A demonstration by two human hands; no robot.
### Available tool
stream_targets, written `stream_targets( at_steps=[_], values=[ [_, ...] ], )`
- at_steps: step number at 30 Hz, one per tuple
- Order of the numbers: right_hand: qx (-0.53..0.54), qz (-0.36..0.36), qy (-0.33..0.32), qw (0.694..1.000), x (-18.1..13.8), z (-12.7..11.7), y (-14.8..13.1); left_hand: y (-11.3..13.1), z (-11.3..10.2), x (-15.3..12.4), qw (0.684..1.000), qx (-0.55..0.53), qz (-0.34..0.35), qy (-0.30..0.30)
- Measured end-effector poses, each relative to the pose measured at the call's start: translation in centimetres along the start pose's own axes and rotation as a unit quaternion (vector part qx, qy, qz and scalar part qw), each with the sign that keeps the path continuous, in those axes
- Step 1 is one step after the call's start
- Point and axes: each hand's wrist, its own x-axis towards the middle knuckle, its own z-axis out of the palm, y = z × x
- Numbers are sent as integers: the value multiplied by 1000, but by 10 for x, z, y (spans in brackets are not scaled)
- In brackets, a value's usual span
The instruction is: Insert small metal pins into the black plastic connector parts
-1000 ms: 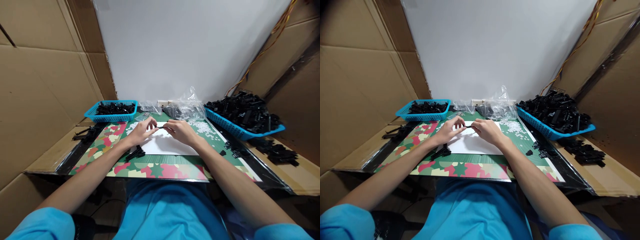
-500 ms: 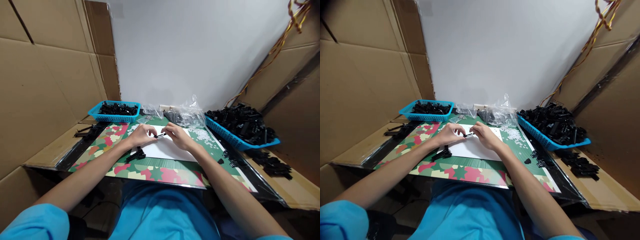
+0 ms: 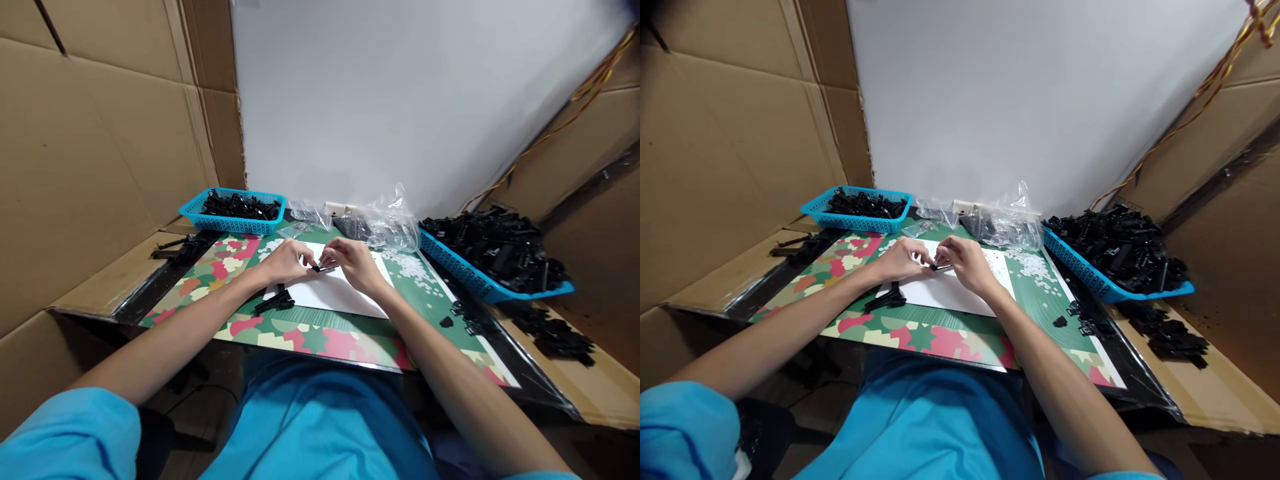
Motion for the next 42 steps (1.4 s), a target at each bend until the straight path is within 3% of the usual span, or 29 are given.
stream_targets(
  at_steps=[15, 25, 33, 42],
  values=[
    [-53, 8, -10, 999, 1, 2, 2, -5, -2, -1, 997, 43, 56, -23],
    [-92, -24, 3, 995, 1, 3, 8, -3, -3, -3, 986, 145, 71, -37],
    [-145, -36, 15, 989, 4, 4, 6, 8, -4, -1, 990, 112, 70, -42],
    [-131, 9, 18, 991, 4, 7, 2, 9, -1, 0, 996, 76, 45, -16]
  ],
)
